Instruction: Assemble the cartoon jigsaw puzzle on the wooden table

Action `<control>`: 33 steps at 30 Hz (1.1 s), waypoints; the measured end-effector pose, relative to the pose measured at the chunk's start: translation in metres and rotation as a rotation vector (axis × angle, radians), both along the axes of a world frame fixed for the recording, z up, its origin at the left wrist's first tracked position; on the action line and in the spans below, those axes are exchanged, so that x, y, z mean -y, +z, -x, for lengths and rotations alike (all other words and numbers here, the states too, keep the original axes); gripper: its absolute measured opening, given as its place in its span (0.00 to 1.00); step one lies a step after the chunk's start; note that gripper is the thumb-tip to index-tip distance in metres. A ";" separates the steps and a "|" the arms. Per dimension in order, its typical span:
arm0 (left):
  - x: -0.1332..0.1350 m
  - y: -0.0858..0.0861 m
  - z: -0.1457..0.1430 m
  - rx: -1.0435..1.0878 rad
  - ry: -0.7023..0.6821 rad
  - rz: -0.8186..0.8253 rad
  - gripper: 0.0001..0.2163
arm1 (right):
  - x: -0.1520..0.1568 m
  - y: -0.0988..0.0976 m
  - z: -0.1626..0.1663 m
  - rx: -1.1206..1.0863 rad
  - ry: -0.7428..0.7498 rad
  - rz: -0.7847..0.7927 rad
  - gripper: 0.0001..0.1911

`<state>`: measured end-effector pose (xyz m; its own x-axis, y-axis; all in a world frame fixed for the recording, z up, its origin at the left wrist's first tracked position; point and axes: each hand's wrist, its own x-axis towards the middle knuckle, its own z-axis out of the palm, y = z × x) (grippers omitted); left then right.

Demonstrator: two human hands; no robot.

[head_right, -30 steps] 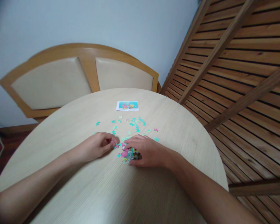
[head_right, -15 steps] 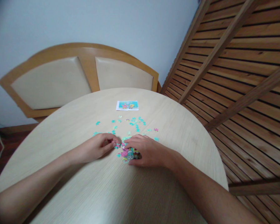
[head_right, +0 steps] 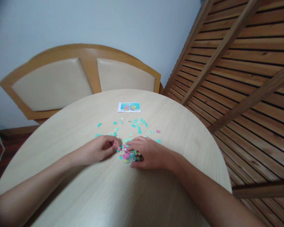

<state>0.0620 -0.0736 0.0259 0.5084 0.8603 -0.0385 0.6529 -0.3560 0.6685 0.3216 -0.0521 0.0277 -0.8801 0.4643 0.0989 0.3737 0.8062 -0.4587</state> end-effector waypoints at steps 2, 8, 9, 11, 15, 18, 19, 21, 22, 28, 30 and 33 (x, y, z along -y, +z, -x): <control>-0.001 0.000 0.001 -0.019 -0.006 -0.010 0.07 | 0.000 0.000 -0.001 0.007 -0.004 -0.005 0.27; -0.004 -0.001 0.006 -0.111 0.017 -0.056 0.09 | 0.002 -0.001 -0.001 0.010 -0.016 -0.003 0.26; -0.004 0.000 0.006 -0.125 0.025 -0.064 0.10 | 0.002 -0.001 -0.001 0.013 -0.017 -0.002 0.26; -0.003 0.001 0.006 -0.142 0.042 -0.080 0.11 | 0.001 0.001 -0.001 0.022 -0.011 -0.002 0.26; -0.005 0.002 0.007 -0.157 0.051 -0.097 0.11 | -0.011 0.006 -0.012 -0.023 -0.053 -0.028 0.19; -0.006 0.001 0.008 -0.164 0.052 -0.110 0.09 | -0.030 0.009 -0.035 -0.074 -0.326 -0.103 0.11; -0.006 0.001 0.008 -0.168 0.052 -0.114 0.09 | -0.037 0.009 -0.044 -0.036 -0.429 -0.124 0.11; -0.005 0.001 0.008 -0.167 0.040 -0.136 0.07 | -0.049 0.007 -0.060 0.059 -0.627 -0.149 0.11; -0.004 0.002 0.008 -0.161 0.024 -0.154 0.08 | -0.054 0.006 -0.067 0.099 -0.685 -0.144 0.12; -0.002 -0.001 0.009 -0.137 -0.096 -0.246 0.19 | -0.065 -0.004 -0.081 0.134 -0.753 -0.054 0.14; -0.002 -0.003 0.009 -0.152 -0.100 -0.262 0.21 | -0.067 -0.006 -0.081 0.122 -0.749 -0.046 0.14; -0.003 -0.005 0.008 -0.161 -0.105 -0.275 0.20 | -0.069 -0.008 -0.082 0.112 -0.742 -0.037 0.13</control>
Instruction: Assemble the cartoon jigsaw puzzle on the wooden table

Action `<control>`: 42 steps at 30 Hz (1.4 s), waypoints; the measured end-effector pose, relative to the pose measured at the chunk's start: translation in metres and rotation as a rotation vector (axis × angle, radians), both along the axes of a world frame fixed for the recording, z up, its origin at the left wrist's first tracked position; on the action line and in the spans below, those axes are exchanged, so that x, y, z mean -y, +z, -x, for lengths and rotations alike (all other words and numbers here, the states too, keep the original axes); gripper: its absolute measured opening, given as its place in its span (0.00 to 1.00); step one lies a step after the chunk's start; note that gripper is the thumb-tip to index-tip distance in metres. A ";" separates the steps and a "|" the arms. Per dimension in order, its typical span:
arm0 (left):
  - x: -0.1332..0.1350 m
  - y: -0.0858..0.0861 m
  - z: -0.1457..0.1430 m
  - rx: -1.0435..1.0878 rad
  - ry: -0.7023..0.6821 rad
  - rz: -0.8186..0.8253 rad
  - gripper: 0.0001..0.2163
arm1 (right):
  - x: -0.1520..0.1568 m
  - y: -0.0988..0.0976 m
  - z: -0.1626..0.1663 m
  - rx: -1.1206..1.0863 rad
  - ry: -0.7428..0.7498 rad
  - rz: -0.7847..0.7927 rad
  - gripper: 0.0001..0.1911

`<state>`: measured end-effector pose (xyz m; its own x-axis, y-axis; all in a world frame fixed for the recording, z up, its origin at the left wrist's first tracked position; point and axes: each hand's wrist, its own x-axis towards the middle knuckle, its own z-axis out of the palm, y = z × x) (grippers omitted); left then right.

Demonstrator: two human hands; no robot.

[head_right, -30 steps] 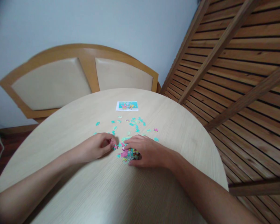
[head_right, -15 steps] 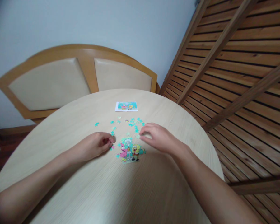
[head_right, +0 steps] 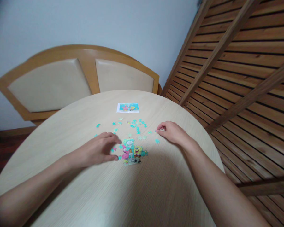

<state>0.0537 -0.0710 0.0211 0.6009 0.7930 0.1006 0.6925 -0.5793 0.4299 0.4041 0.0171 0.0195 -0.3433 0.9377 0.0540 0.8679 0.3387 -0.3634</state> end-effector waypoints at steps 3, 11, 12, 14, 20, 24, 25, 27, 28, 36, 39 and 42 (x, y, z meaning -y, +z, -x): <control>0.000 0.000 -0.001 0.006 0.012 0.009 0.19 | -0.002 -0.002 -0.001 0.006 -0.018 0.023 0.14; 0.001 -0.001 -0.005 -0.002 0.036 0.013 0.18 | 0.003 -0.003 0.003 -0.075 -0.058 0.097 0.11; 0.001 -0.001 -0.005 0.000 0.030 0.008 0.17 | 0.004 -0.003 0.004 -0.095 -0.050 0.098 0.10; 0.001 -0.001 -0.005 0.002 0.026 0.004 0.17 | 0.005 -0.003 0.005 -0.127 -0.037 0.097 0.08; 0.000 0.000 -0.003 -0.003 0.002 0.014 0.19 | 0.017 0.009 0.022 -0.292 0.013 0.063 0.12; -0.001 0.000 -0.002 0.001 -0.005 0.005 0.19 | 0.042 0.013 0.060 -0.489 0.165 0.059 0.12; 0.000 0.001 -0.003 0.009 0.002 0.009 0.18 | 0.049 0.012 0.070 -0.507 0.211 0.071 0.10; 0.001 0.003 -0.005 0.054 0.021 0.027 0.15 | 0.062 0.007 0.090 -0.504 0.276 0.055 0.07; 0.002 0.004 -0.006 0.089 0.034 0.041 0.13 | 0.068 0.004 0.097 -0.494 0.312 0.046 0.06; 0.008 0.006 -0.019 0.344 0.120 0.308 0.11 | 0.076 -0.006 0.108 -0.559 0.268 0.082 0.03; 0.009 0.004 -0.022 0.373 0.128 0.318 0.11 | 0.076 -0.006 0.108 -0.572 0.266 0.096 0.03; 0.008 0.001 -0.023 0.380 0.141 0.307 0.10 | 0.076 -0.007 0.108 -0.597 0.274 0.127 0.02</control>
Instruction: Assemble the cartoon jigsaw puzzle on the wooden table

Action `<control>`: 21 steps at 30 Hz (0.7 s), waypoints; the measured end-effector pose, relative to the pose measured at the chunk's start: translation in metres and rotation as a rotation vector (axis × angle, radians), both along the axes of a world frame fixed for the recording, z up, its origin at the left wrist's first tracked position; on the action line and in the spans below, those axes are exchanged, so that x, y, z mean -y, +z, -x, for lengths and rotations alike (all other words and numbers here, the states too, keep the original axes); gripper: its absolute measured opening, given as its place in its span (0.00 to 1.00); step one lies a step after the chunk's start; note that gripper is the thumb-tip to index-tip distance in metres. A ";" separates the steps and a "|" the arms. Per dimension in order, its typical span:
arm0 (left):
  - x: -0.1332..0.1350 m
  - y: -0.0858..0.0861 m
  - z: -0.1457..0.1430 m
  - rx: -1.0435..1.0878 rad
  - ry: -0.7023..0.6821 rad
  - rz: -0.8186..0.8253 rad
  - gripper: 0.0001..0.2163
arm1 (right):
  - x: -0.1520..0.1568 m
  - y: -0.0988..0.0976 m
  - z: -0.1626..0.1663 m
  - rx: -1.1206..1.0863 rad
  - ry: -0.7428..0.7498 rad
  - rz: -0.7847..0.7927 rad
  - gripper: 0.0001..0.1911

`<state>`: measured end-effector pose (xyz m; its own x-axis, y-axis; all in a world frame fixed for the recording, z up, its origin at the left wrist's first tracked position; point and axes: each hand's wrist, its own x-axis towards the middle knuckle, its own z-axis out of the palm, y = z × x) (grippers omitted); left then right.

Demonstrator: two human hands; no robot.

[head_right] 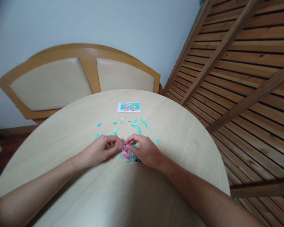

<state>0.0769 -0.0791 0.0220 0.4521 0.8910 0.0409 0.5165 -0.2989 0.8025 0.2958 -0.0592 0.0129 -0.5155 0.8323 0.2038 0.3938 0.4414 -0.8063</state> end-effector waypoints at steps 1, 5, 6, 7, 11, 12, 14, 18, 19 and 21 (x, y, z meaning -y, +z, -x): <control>0.000 -0.001 0.000 0.001 0.005 -0.003 0.09 | 0.000 0.000 0.000 -0.009 0.008 0.019 0.02; -0.001 -0.004 0.000 -0.001 -0.008 -0.026 0.07 | 0.000 0.000 0.000 -0.008 0.048 0.089 0.04; -0.001 -0.005 0.000 -0.014 -0.020 -0.043 0.07 | 0.000 0.000 0.000 0.014 0.055 0.078 0.04; -0.001 -0.005 0.001 -0.034 -0.030 -0.067 0.07 | 0.000 0.001 0.000 0.045 0.063 0.052 0.04; -0.003 -0.005 0.002 -0.140 -0.063 -0.159 0.08 | -0.001 0.005 -0.003 0.195 0.097 -0.098 0.04; -0.003 -0.005 0.002 -0.151 -0.070 -0.171 0.09 | -0.001 0.006 -0.004 0.225 0.108 -0.118 0.04; -0.004 -0.005 0.003 -0.150 -0.089 -0.191 0.11 | -0.001 0.006 -0.006 0.269 0.127 -0.138 0.07; -0.005 -0.004 0.005 -0.139 -0.128 -0.217 0.13 | -0.001 0.006 -0.010 0.297 0.164 -0.153 0.09; -0.005 -0.003 0.005 -0.139 -0.120 -0.210 0.13 | -0.001 0.006 -0.010 0.296 0.172 -0.159 0.09; -0.004 -0.002 0.007 -0.139 -0.085 -0.176 0.12 | -0.002 0.006 -0.011 0.299 0.202 -0.172 0.10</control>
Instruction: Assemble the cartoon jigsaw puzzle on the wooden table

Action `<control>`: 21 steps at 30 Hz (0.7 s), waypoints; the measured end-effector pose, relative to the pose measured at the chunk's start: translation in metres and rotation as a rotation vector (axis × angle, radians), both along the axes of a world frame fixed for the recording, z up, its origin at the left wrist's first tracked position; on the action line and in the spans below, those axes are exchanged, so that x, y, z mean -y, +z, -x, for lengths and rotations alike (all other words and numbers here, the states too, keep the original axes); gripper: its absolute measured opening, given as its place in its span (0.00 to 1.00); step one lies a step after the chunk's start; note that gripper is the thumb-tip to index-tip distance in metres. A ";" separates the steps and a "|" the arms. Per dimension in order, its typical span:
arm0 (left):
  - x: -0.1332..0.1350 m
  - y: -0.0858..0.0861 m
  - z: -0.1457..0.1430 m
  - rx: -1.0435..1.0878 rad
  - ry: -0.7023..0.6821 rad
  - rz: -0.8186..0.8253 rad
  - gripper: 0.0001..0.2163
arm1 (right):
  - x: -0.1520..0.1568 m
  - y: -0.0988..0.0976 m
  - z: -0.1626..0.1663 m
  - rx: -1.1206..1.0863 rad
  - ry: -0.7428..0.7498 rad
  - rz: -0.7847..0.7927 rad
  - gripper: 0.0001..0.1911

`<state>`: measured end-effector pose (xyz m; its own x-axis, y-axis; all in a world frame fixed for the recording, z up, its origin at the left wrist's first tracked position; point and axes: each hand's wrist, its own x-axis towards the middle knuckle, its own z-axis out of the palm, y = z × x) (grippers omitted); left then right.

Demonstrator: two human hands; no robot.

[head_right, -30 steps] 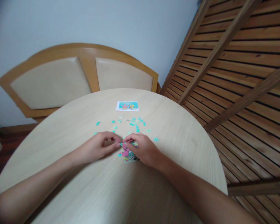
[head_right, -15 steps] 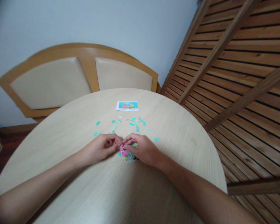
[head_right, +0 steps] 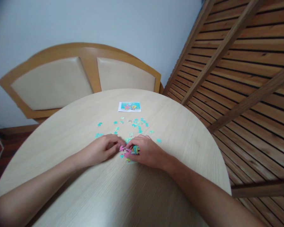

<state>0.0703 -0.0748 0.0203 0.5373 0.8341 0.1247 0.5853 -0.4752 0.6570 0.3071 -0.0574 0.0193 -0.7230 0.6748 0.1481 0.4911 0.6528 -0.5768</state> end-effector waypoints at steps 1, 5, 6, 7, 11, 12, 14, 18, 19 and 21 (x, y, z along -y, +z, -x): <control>0.001 0.001 0.001 0.000 0.018 0.024 0.11 | 0.000 0.000 -0.001 0.007 0.023 -0.004 0.12; 0.004 0.003 0.000 -0.010 0.073 0.119 0.09 | 0.000 0.000 -0.005 0.033 0.103 -0.025 0.20; 0.005 0.004 -0.001 -0.003 0.085 0.135 0.09 | 0.000 0.000 -0.005 0.033 0.106 -0.033 0.21; 0.007 0.004 -0.002 0.010 0.095 0.150 0.09 | 0.001 0.001 -0.004 0.032 0.102 -0.041 0.20; 0.010 0.003 -0.010 0.120 0.117 0.221 0.08 | 0.003 0.002 0.002 0.005 0.025 -0.059 0.10; 0.010 0.003 -0.011 0.144 0.122 0.235 0.08 | 0.004 0.002 0.003 -0.012 0.006 -0.058 0.09; 0.011 0.004 -0.014 0.182 0.121 0.264 0.07 | 0.004 0.002 0.005 -0.043 -0.012 -0.040 0.11; 0.011 0.000 -0.014 0.292 0.086 0.312 0.07 | 0.003 0.001 0.005 -0.070 -0.038 -0.001 0.12; 0.011 -0.001 -0.013 0.313 0.072 0.306 0.07 | 0.003 0.001 0.005 -0.070 -0.043 0.004 0.12; 0.012 -0.004 -0.011 0.308 0.036 0.283 0.06 | 0.003 0.000 0.005 -0.069 -0.033 0.010 0.12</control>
<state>0.0815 -0.0873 0.0167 0.4806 0.8761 0.0382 0.3543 -0.2338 0.9055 0.3026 -0.0600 0.0194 -0.6887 0.6997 0.1902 0.4708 0.6310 -0.6166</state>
